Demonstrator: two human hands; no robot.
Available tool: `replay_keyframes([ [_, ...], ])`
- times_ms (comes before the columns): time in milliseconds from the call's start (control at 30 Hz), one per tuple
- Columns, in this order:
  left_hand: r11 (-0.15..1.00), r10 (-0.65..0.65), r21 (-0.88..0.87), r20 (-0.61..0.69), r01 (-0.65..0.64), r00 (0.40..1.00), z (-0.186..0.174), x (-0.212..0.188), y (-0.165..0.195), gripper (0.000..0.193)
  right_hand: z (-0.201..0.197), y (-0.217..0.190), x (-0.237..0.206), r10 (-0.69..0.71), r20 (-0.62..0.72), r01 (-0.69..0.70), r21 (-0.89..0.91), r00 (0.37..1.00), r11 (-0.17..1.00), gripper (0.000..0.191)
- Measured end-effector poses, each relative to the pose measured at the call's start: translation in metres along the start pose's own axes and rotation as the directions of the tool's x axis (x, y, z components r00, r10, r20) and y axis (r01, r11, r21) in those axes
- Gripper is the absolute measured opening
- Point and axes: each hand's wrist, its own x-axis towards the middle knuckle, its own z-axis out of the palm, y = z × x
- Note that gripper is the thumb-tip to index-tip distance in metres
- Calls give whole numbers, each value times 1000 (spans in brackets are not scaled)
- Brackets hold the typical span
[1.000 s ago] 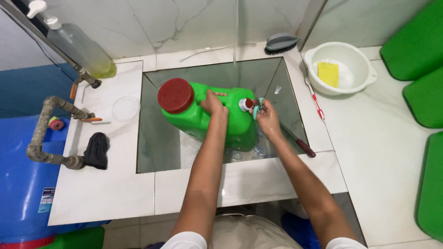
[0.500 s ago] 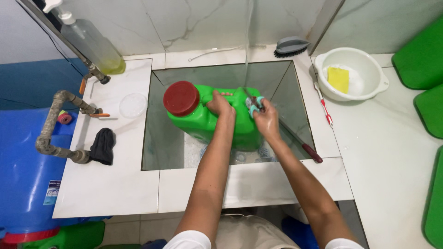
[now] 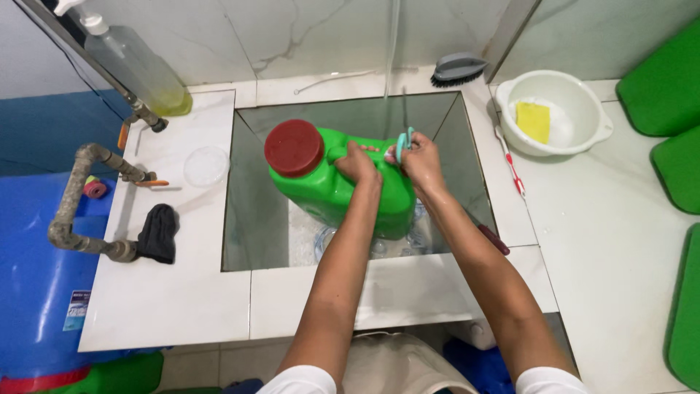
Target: The person washes a large green plastic water jug at a sink. They fill the jug with water, shake and swirl it, scrub the exterior with a sponge, rinse the red cap, and use scissors to trim and scrape the cap and seal area. They then carry the jug to a stack of similar jugs and continue working on the cap with the scissors.
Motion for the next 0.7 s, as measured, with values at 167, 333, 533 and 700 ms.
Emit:
replay_keyframes([
  [167, 1000, -25, 17, 118, 23, 993, -13, -15, -9, 3, -5, -54, 37, -96, -14, 95, 341, 995, 935, 10],
  [333, 996, -82, 42, 149, 77, 985, -16, -11, -5, 3, -54, -87, 39, -227, -107, 242, 158, 968, 957, 13],
  [533, 997, -76, -17, 110, 78, 991, -9, -14, -1, 10, -89, -49, -14, -241, 185, 263, -900, 953, 348, 27],
  [700, 999, -47, 5, 125, 47, 991, -4, -33, -18, 3, -69, -25, -34, -189, 203, 254, -919, 961, 301, 26],
])
